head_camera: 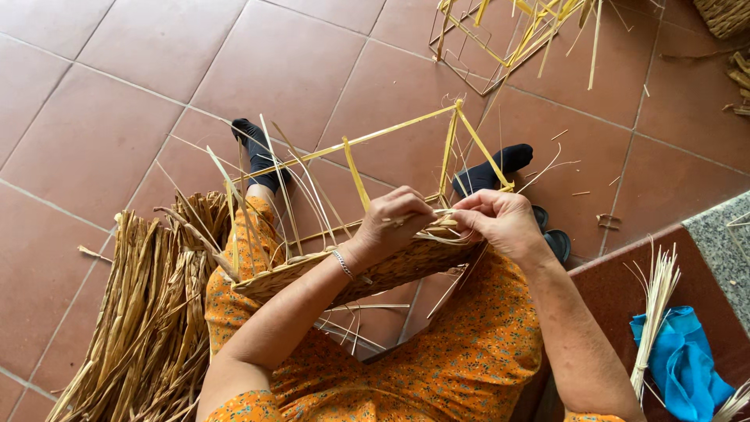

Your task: The person weaves dried plant fibers into a rectangular mat using a metal frame, then trims the excess fibers with scissors. The mat is flipped and trimmed on both sides to finish the edges.

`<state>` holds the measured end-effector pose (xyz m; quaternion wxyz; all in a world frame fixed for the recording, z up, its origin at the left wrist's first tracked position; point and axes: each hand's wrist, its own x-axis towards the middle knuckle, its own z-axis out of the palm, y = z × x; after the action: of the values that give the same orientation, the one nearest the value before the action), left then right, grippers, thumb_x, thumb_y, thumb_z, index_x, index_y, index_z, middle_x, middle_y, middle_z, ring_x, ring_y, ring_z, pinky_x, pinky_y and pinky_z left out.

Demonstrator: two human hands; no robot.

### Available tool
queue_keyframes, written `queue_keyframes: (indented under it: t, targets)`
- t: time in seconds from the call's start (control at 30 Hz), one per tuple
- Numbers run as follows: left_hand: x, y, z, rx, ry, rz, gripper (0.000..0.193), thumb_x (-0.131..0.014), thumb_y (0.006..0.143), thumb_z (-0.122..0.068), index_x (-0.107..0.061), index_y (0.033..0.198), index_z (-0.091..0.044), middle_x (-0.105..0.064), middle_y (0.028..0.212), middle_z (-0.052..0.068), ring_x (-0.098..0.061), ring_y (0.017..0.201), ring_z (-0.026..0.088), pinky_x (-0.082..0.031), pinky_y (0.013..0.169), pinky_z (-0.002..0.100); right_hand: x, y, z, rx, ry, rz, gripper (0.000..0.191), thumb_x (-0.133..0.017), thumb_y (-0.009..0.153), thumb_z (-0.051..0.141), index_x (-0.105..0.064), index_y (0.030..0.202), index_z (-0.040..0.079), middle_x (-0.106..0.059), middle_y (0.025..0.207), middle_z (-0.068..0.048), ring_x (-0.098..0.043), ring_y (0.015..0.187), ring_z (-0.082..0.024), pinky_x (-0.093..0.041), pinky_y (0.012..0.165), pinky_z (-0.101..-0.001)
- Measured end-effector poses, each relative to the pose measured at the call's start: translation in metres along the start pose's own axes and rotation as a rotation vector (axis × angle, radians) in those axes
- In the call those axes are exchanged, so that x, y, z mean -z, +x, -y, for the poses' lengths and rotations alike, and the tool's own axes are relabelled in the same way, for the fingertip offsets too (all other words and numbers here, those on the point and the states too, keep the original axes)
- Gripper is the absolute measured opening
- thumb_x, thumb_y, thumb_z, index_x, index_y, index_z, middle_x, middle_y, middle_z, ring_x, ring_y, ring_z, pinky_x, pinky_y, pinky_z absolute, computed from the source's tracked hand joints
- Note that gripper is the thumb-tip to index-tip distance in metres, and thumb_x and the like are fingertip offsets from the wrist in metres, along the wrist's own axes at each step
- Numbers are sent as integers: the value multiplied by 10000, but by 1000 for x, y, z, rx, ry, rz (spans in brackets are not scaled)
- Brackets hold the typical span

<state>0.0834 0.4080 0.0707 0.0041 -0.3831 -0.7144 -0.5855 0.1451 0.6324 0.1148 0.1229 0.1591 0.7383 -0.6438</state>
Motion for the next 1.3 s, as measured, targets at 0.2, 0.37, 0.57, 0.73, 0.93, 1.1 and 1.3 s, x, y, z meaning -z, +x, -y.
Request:
queue_keyframes:
  t: [0.2,0.37,0.57,0.73,0.93,1.1,1.3]
  targets:
    - [8,-11,-5,-35,170,235,155,-672,944,-77,-656,1095,-47,-608,1008,124,-644,935,310,-537,790,424,-9,5,1,145,-680,-157,131,-794,866,214,-810,931,100,-760,705,-89,-722,631,-170,-563,638,-322]
    - [8,-5,-12,-14,212,312,177,-671,1020,-211,-664,1095,-51,-584,1052,134,-596,1035,306,-524,891,453,-13,15,-8,216,-840,-178,185,-768,843,307,-800,871,126,-751,740,-129,-746,700,-288,-589,730,-402]
    - [28,-5,-6,52,312,429,407,-814,782,-445,-781,997,-101,-627,1100,167,-551,1136,340,-467,911,499,-18,26,-30,267,-1040,-244,179,-723,877,284,-757,866,109,-723,733,-181,-731,723,-374,-580,715,-484]
    - [26,26,50,120,190,327,252,-690,983,-309,-750,1173,-154,-694,1245,94,-625,1218,277,-514,1035,414,-29,27,-43,336,-1146,-291,180,-675,921,229,-688,867,57,-707,704,-196,-729,684,-377,-589,665,-486]
    - [-25,47,97,138,108,673,232,-697,905,-165,-764,1124,-131,-761,1075,92,-715,986,269,-539,869,410,-36,24,-51,416,-1180,-351,188,-691,934,219,-663,865,46,-700,697,-178,-728,668,-364,-587,627,-482]
    - [-31,42,104,245,-20,625,162,-701,918,-153,-773,1055,-101,-786,972,109,-756,886,252,-590,818,372,-37,11,-33,485,-1115,-268,182,-752,963,208,-673,908,53,-715,837,-157,-717,785,-323,-582,710,-453]
    - [-28,45,106,372,-15,639,168,-675,914,-142,-769,1049,-109,-789,948,98,-755,871,244,-587,806,368,32,0,-4,777,-1050,-816,214,-802,1099,218,-744,972,55,-698,1237,-115,-581,1237,-296,-489,1061,-431]
